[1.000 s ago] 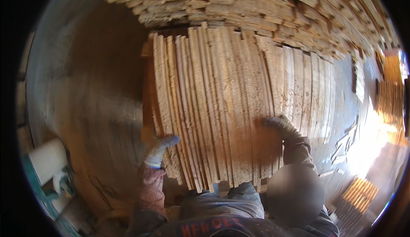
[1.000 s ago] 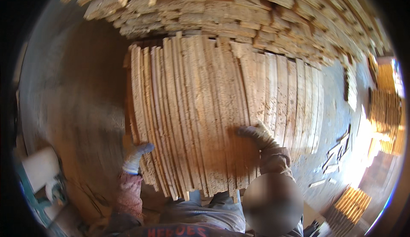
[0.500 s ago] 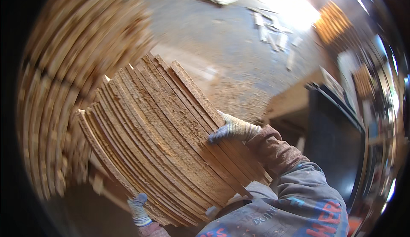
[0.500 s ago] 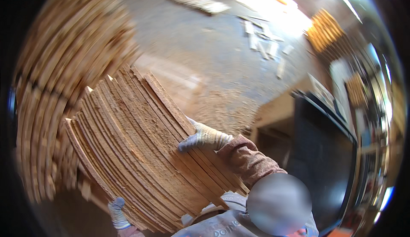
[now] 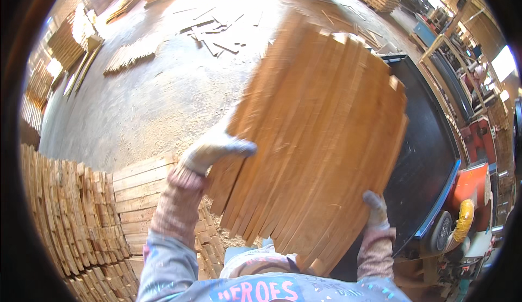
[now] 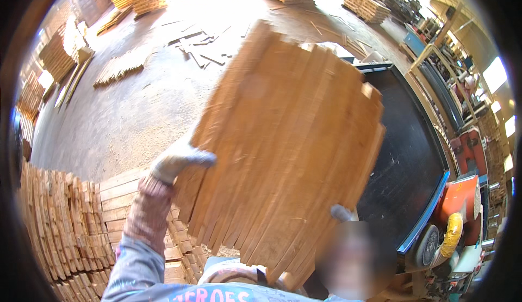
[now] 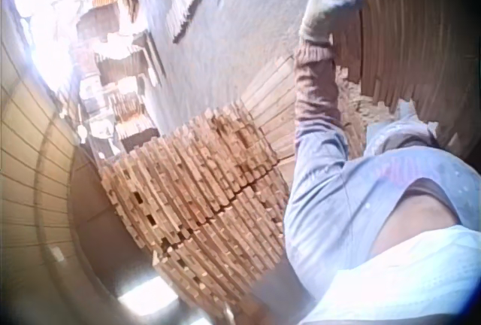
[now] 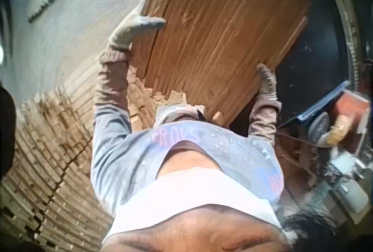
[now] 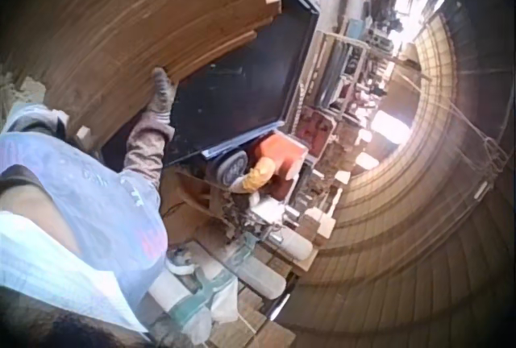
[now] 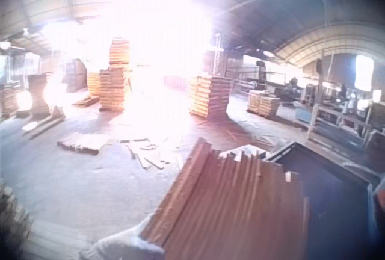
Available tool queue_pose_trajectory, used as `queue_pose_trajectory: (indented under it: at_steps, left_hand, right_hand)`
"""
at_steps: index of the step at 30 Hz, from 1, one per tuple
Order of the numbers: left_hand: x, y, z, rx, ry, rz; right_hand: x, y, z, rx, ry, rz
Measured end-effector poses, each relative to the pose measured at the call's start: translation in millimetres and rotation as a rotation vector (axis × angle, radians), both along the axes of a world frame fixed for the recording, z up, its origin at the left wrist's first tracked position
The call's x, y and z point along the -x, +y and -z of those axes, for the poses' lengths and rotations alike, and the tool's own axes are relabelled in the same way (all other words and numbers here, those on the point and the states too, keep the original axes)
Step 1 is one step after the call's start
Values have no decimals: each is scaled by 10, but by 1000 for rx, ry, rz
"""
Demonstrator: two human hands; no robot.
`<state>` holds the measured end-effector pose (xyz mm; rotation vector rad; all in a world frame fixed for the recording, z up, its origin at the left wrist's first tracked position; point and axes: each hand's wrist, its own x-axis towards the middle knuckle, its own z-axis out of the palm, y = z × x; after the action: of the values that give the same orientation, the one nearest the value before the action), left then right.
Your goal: The person repeatedly picks up stacks of thin wooden planks from a pile and places them onto a conveyor belt. The action is continuous and repetitive throughout the clip.
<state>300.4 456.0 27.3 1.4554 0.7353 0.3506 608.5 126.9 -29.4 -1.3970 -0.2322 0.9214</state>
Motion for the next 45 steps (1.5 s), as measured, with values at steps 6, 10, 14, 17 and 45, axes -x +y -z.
queue_pose_trajectory:
  at_steps: [6, 10, 14, 17, 45]
  left_hand:
    - [-2443, 617, 786, -84, 63, 626]
    - [-3189, 682, 957, -532, 716, 552]
    - [-3322, 726, 992, -517, 478, 551]
    - [-3409, 957, 775, -736, 502, 445]
    - [4346, -5484, 3539, 653, 1049, -2082]
  right_hand:
    - [-223, -719, 911, 28, 115, 456]
    - [-450, -412, 887, 288, -50, 539]
    - [-669, -340, 1119, 136, 106, 573]
    - [-750, 239, 1146, 27, 91, 611]
    - [4019, 2814, 1663, 39, -521, -1669]
